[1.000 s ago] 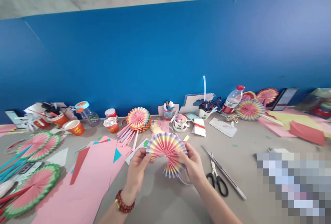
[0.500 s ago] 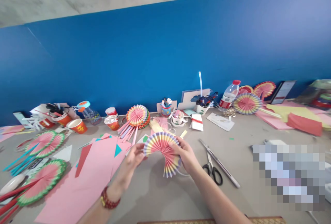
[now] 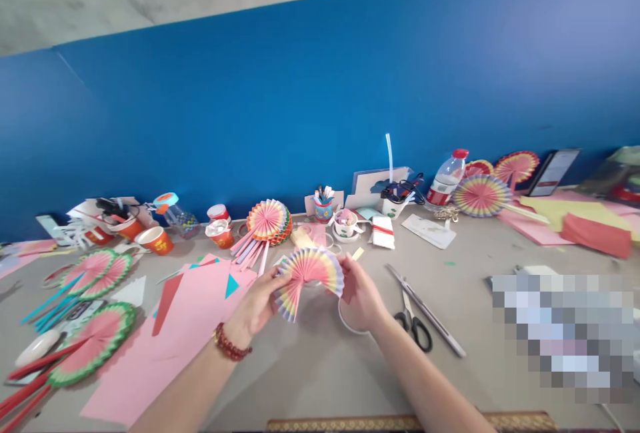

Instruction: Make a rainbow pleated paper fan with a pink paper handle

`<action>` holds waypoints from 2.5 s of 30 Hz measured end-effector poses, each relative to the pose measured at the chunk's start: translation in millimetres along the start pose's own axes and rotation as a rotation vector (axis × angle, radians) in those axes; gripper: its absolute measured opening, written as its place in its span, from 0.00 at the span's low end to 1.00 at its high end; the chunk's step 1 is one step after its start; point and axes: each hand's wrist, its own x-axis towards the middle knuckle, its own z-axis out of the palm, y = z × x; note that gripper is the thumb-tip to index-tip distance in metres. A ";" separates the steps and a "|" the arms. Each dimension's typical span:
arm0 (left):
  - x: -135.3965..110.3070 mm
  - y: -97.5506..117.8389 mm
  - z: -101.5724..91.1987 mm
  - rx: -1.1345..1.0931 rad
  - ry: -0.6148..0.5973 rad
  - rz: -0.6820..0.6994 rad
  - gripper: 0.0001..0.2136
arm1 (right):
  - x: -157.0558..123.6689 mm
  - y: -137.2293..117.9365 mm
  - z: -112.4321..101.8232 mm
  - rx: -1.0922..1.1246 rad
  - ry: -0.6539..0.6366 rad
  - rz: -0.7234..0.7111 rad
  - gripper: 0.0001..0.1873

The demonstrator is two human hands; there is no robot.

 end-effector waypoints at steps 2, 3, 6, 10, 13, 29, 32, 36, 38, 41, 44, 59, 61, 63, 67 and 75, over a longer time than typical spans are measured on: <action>-0.4 -4.9 3.5 -0.099 0.028 0.031 0.14 | -0.2 3.6 1.3 0.021 0.012 -0.053 0.20; -1.4 -7.4 6.0 -0.141 0.032 0.036 0.13 | -1.6 6.2 3.0 0.004 -0.009 -0.077 0.18; -7.2 -16.2 14.8 -0.225 0.017 0.038 0.12 | -7.3 14.4 9.3 -0.077 -0.104 -0.162 0.16; -19.0 -26.6 25.1 -0.223 -0.027 0.075 0.16 | -10.8 21.3 13.2 -0.117 -0.143 -0.260 0.12; -25.7 -30.8 29.1 -0.194 -0.056 0.114 0.17 | -9.8 23.7 12.6 -0.106 -0.126 -0.276 0.11; -19.7 -28.7 17.3 -0.191 -0.169 -0.011 0.16 | -12.0 23.9 8.5 -0.062 -0.034 -0.271 0.12; -14.6 -32.1 5.4 -0.230 -0.195 -0.092 0.16 | -15.4 19.3 10.6 -0.073 -0.031 -0.220 0.13; -8.0 -38.5 -7.6 -0.290 -0.247 -0.145 0.17 | -17.0 19.0 11.1 -0.061 -0.052 -0.111 0.14; -6.2 -39.7 -9.2 -0.310 -0.260 -0.132 0.18 | -16.6 21.1 11.8 -0.065 -0.078 -0.068 0.15; -6.2 -37.9 -6.9 -0.287 -0.204 -0.129 0.19 | -15.6 22.8 13.5 -0.103 -0.098 -0.053 0.15; -7.7 -34.8 -5.0 -0.279 -0.114 -0.136 0.18 | -14.3 19.1 13.1 -0.133 -0.051 -0.186 0.16; -4.2 -40.0 -7.4 -0.296 -0.088 -0.155 0.15 | -16.0 14.0 9.1 -0.268 -0.075 -0.215 0.10; -4.1 -42.2 -7.7 -0.296 -0.092 -0.158 0.17 | -14.8 13.1 11.0 -0.283 -0.078 -0.171 0.11; -3.5 -44.5 -9.3 -0.297 -0.084 -0.168 0.18 | -14.3 11.9 12.2 -0.296 -0.082 -0.150 0.12; -0.8 -47.3 -12.8 -0.323 -0.025 -0.209 0.17 | -16.3 10.9 12.9 -0.317 -0.079 -0.154 0.11; 1.2 -47.8 -13.0 -0.357 -0.005 -0.173 0.16 | -18.2 24.0 12.4 -0.217 -0.016 -0.127 0.08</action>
